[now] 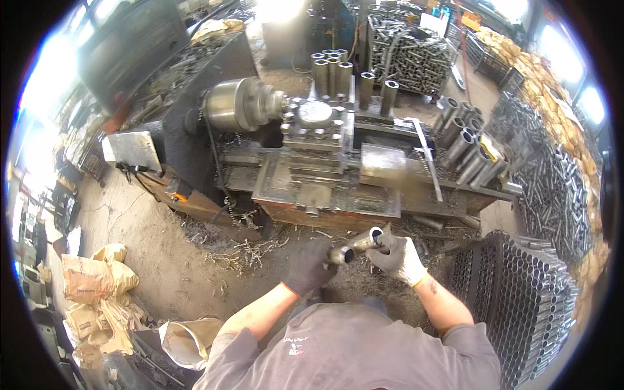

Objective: The person repeatedly loads metal tubes into a lathe chuck, operates the machine, and removes the finished parts. They then place the processed tubes into a nearby wire rack. The cycle of loading, machining, and unloading is repeated continuously throughout the clip.

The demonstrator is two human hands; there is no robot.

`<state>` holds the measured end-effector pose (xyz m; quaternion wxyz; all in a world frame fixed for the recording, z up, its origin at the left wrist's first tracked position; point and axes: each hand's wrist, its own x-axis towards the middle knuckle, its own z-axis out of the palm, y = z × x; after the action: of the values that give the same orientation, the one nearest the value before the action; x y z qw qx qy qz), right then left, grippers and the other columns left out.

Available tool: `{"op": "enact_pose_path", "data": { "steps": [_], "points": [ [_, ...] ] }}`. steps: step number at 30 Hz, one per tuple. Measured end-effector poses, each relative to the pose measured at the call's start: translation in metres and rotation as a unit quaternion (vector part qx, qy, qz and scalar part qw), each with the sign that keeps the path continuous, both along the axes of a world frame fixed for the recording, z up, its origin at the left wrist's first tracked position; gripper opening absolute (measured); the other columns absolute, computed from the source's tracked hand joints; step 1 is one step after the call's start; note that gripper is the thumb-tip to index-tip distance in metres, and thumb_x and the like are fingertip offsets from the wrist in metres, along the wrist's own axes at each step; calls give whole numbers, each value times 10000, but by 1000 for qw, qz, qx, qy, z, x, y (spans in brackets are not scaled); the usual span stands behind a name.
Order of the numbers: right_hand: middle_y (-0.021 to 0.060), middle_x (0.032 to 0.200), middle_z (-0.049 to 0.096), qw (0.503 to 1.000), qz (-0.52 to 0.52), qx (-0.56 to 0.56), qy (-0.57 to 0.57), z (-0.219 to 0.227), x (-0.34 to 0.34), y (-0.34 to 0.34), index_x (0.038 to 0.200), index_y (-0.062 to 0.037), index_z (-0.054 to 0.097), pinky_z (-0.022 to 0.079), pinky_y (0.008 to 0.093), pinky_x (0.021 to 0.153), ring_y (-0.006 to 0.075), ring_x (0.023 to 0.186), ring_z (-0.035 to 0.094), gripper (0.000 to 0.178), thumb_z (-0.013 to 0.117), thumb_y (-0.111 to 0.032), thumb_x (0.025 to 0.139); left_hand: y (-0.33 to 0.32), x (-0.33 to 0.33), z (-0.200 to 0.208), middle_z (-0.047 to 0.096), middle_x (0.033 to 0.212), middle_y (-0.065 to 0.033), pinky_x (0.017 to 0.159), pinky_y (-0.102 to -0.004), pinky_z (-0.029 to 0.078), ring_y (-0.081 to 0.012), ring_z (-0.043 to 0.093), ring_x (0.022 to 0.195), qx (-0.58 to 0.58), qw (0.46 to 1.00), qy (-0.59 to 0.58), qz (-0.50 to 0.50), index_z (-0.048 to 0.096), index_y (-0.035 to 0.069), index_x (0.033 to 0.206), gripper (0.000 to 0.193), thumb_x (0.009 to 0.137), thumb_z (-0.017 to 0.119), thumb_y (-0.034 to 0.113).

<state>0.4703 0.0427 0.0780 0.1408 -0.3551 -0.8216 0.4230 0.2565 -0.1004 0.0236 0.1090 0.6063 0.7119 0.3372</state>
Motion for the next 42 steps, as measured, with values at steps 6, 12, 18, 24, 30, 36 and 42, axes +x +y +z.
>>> {"op": "enact_pose_path", "data": {
  "steps": [6, 12, 18, 24, 30, 36, 42],
  "points": [
    [179, 736, 731, 967, 104, 224, 60, 31, -114, 28, 939, -52, 753, 596, 411, 615, 352, 651, 747, 171, 767, -222, 928, 28, -135, 9, 764, 993, -63, 808, -341, 586, -168, 739, 910, 92, 950, -170, 246, 690, 76, 1130, 378, 837, 881, 219],
    [187, 676, 698, 937, 183, 299, 8, 28, -186, 77, 899, -74, 729, 572, 462, 586, 372, 616, 720, 188, 689, -254, 934, 112, -225, 0, 770, 1115, -123, 934, -405, 574, -209, 732, 1067, 54, 947, -259, 183, 674, 82, 1264, 503, 830, 851, 265],
    [171, 637, 665, 913, 290, 279, -66, 62, -203, 109, 930, -99, 746, 549, 461, 530, 374, 581, 696, 175, 759, -271, 901, 136, -232, -20, 742, 1198, -140, 926, -420, 579, -267, 728, 1102, -38, 972, -151, 174, 644, 88, 1309, 502, 863, 846, 199],
    [153, 778, 764, 921, 319, 206, 89, 134, -245, 147, 1176, -69, 787, 611, 423, 617, 314, 641, 747, 335, 780, -146, 850, 128, -253, -19, 720, 1279, -201, 944, -469, 581, -390, 717, 1172, -37, 982, -150, 110, 536, 110, 1436, 687, 867, 863, 315],
    [157, 910, 784, 884, 261, 309, -236, 120, -404, 228, 1229, -51, 773, 612, 405, 781, 330, 858, 758, 413, 800, -201, 845, 124, -268, -11, 699, 1359, -136, 1042, -466, 555, -327, 703, 1223, -132, 966, -214, 63, 574, 138, 1474, 631, 907, 794, 305],
    [73, 917, 779, 928, 317, 76, -180, 48, -451, 307, 1100, -26, 778, 551, 342, 668, 190, 772, 712, 356, 813, -317, 897, 26, -320, -74, 714, 1270, -117, 919, -396, 590, -253, 733, 1065, -9, 908, -405, 104, 600, 40, 1439, 566, 936, 772, 236],
    [104, 1053, 804, 949, 95, 241, 181, 99, -393, 316, 1281, -4, 699, 642, 310, 833, 192, 950, 786, 373, 798, -127, 943, -95, -448, -200, 702, 1088, -130, 886, -360, 587, -236, 696, 1026, 77, 793, -132, 590, 658, 5, 1275, 397, 1116, 551, 352]
  ]
}}
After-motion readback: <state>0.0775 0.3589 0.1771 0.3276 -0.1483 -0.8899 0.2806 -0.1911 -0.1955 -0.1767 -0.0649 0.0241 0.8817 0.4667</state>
